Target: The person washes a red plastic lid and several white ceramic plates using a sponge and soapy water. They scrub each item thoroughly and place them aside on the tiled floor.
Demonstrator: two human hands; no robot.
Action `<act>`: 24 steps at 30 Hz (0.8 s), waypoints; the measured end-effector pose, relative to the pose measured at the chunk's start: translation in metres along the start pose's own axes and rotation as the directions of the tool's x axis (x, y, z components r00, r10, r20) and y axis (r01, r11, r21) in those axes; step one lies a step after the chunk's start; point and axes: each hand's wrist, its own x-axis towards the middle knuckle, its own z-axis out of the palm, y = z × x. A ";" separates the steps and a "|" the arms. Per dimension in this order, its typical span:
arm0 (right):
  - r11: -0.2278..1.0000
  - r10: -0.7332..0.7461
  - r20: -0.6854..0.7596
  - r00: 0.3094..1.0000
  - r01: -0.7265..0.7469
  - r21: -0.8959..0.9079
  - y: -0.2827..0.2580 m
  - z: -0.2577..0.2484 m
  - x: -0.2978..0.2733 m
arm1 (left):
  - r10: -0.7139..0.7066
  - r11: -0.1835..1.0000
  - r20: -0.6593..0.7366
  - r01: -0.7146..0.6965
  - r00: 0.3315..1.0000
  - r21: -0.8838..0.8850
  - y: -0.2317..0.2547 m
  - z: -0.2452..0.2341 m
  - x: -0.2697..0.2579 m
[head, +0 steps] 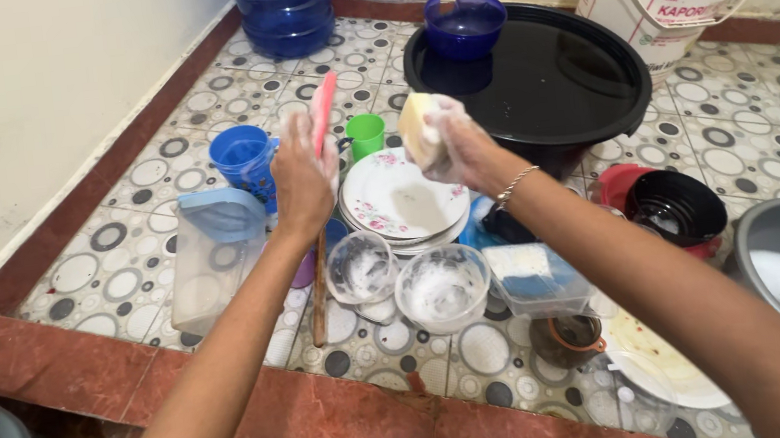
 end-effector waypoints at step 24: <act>0.957 -0.023 0.018 1.000 0.027 -0.290 0.104 0.048 0.072 | -0.421 0.905 0.310 0.372 0.852 0.207 -0.107 0.063 -0.076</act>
